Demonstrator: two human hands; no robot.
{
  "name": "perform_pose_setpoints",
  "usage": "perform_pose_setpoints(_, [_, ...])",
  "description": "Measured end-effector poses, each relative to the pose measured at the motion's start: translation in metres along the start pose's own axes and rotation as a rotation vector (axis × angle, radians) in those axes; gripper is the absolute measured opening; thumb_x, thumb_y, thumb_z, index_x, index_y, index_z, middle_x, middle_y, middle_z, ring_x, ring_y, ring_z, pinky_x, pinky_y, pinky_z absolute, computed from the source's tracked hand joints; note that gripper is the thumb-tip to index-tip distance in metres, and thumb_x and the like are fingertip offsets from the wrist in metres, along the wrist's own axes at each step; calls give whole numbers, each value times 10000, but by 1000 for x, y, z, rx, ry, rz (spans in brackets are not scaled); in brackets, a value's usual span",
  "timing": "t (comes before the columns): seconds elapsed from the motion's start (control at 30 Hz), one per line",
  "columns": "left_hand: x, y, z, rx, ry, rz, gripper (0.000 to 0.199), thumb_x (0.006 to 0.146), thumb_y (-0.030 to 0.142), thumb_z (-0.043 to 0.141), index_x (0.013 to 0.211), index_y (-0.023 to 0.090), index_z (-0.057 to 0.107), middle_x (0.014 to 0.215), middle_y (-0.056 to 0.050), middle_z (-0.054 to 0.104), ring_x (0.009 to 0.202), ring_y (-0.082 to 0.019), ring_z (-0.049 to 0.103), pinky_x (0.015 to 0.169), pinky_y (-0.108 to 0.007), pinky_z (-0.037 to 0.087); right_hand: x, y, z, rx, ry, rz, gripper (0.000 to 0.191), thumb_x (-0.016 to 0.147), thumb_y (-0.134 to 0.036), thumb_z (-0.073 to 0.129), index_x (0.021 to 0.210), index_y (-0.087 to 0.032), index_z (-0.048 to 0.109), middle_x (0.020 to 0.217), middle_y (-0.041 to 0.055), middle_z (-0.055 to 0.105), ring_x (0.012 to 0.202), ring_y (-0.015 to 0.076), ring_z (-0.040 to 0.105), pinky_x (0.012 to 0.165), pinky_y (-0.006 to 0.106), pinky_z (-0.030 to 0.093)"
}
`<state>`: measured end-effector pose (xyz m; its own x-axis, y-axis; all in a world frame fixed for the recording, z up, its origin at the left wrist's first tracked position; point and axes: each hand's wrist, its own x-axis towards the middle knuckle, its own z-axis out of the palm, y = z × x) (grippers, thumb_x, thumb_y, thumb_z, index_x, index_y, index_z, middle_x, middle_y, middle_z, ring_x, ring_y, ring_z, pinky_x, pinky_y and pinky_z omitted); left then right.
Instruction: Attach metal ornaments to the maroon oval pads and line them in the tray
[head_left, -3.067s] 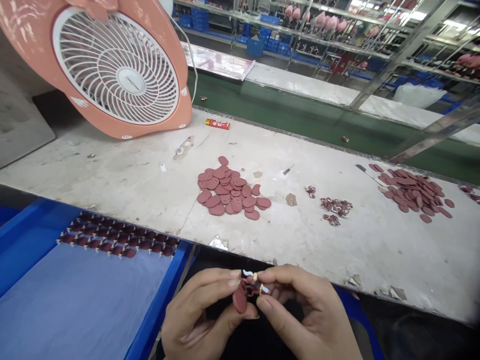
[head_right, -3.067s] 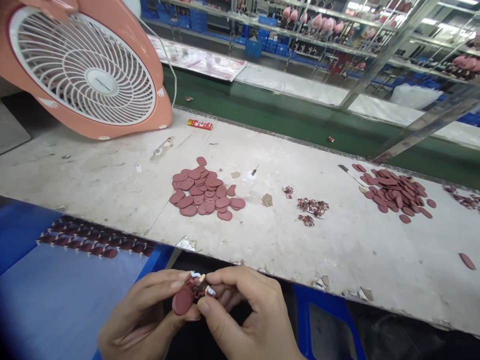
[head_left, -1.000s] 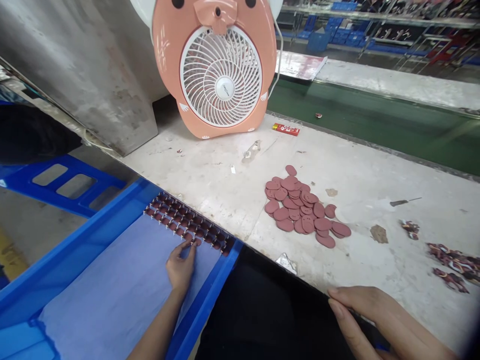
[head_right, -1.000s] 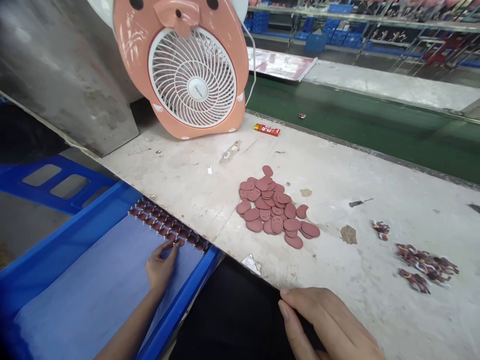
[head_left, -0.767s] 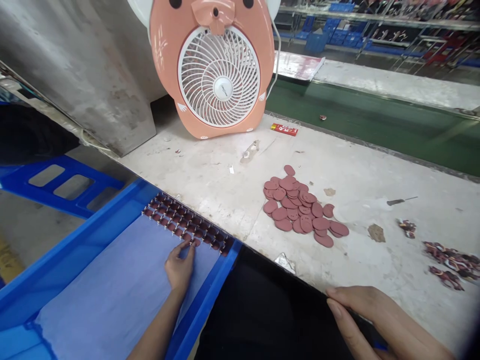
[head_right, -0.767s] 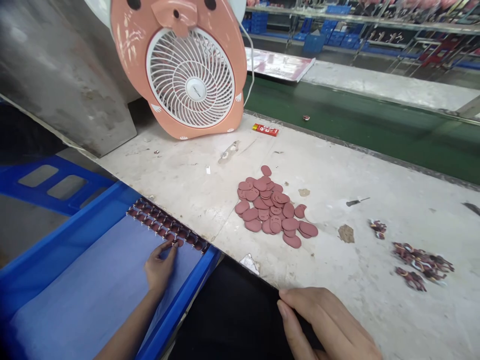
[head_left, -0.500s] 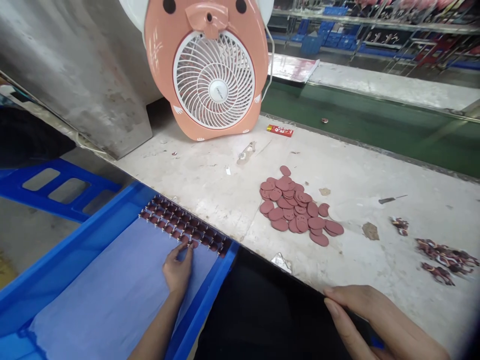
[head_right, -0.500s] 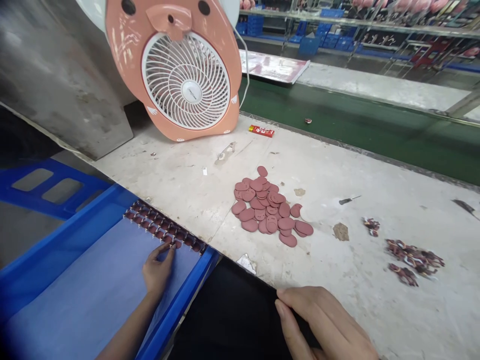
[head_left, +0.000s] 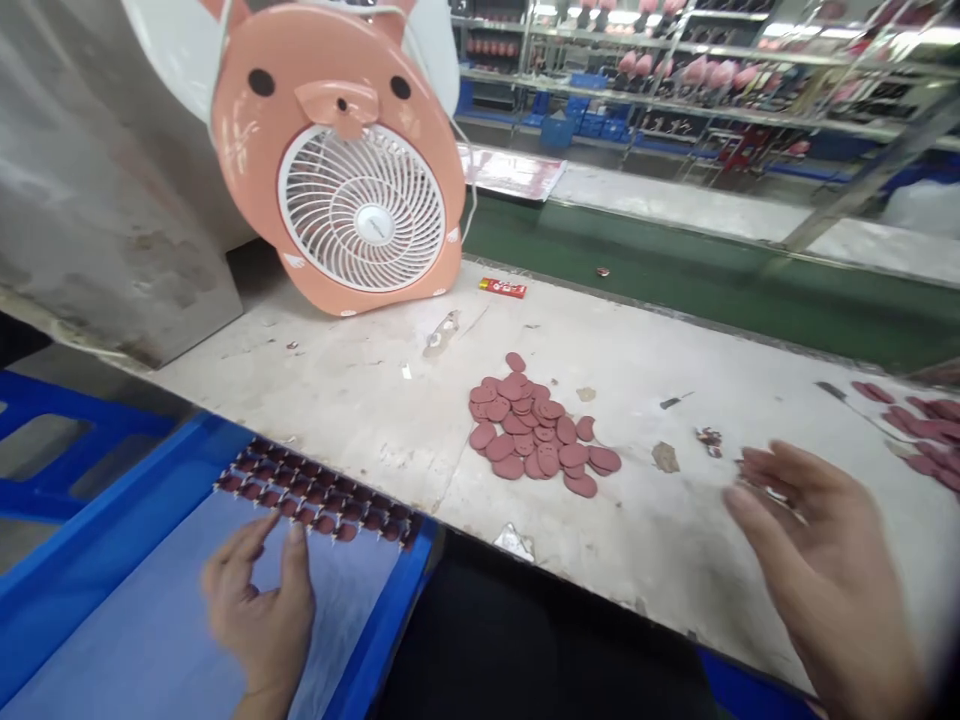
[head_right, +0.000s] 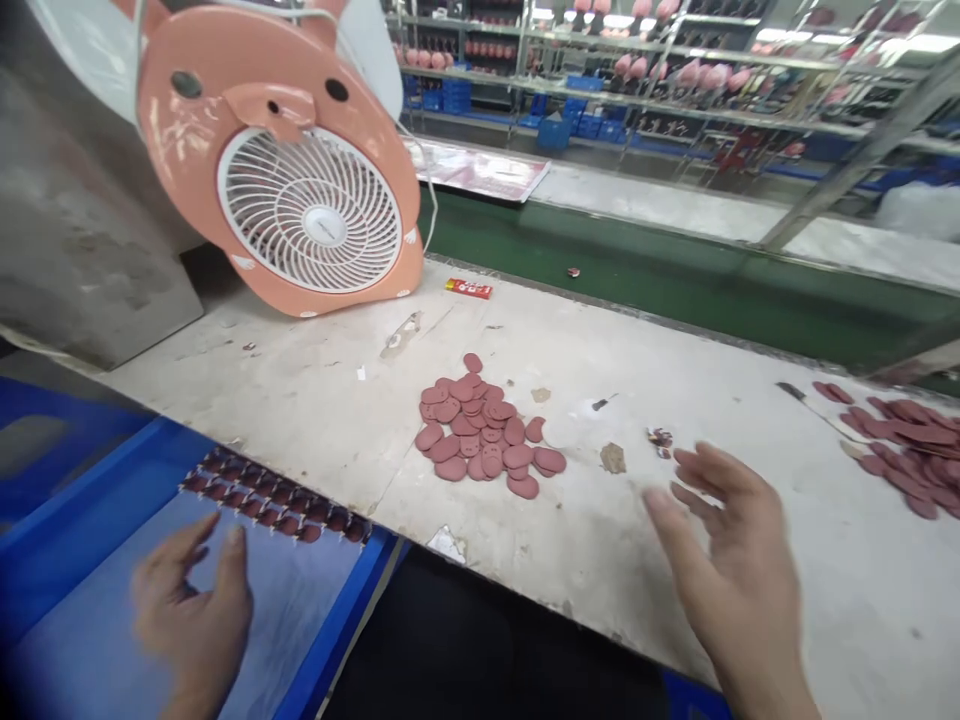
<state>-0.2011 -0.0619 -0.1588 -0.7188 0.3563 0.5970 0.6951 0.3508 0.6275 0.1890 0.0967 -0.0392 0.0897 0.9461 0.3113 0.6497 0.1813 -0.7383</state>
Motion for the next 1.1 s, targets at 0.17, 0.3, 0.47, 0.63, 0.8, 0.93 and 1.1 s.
perform_pose_setpoints(0.17, [39, 117, 6, -165, -261, 342, 161, 839, 257, 676, 998, 241, 699, 996, -50, 699, 967, -242, 632, 899, -431, 460, 36, -11, 24, -78, -246, 64, 830, 744, -651, 668, 1425, -276, 379, 1360, 125, 531, 1242, 387, 491, 952, 542, 455])
perform_pose_setpoints(0.3, [47, 177, 29, -71, -580, 508, 172, 898, 274, 615, 1039, 299, 709, 1031, -8, 736, 970, -237, 641, 834, -425, 426, 55, -14, 46, -101, -354, 43, 556, 653, -653, 717, 968, -209, 606, 960, 102, 651, 912, 346, 599, 763, 464, 467])
perform_pose_setpoints(0.47, [42, 182, 48, 48, -676, 525, 181, 925, 267, 578, 1041, 285, 715, 990, -3, 741, 904, -238, 631, 752, -400, 407, 59, -17, 55, -14, -338, 62, 455, 658, -610, 721, 624, -233, 469, 634, 21, 542, 709, 276, 540, 682, 415, 420])
perform_pose_setpoints(0.63, [43, 171, 47, 38, -657, 479, 216, 960, 239, 501, 1004, 241, 712, 935, -44, 750, 878, -254, 637, 771, -405, 401, 43, -27, 35, 314, -267, 144, 305, 844, -469, 568, 1048, -242, 589, 1023, 60, 658, 875, 262, 620, 759, 406, 471])
perform_pose_setpoints(0.8, [37, 186, 17, -179, -654, 326, 237, 979, 281, 458, 967, 214, 685, 923, -48, 744, 884, -209, 663, 804, -335, 476, 2, -39, 11, 645, -231, 150, 327, 760, -488, 590, 970, -250, 511, 671, -18, 555, 573, 177, 522, 504, 298, 454])
perform_pose_setpoints(0.93, [17, 211, -16, -521, -896, -63, 232, 930, 387, 535, 830, 246, 688, 618, 31, 631, 608, -141, 624, 583, -210, 500, -44, -55, 5, 693, -291, 239, 296, 807, -406, 714, 944, -242, 510, 708, -27, 556, 561, 121, 494, 500, 236, 430])
perform_pose_setpoints(1.1, [-7, 232, -26, -703, -1176, -325, 220, 826, 453, 649, 790, 267, 761, 629, -8, 664, 590, -179, 612, 583, -251, 513, -63, -66, 7, 812, -409, 299, 316, 783, -378, 766, 922, -225, 526, 802, 2, 625, 621, 118, 534, 571, 237, 443])
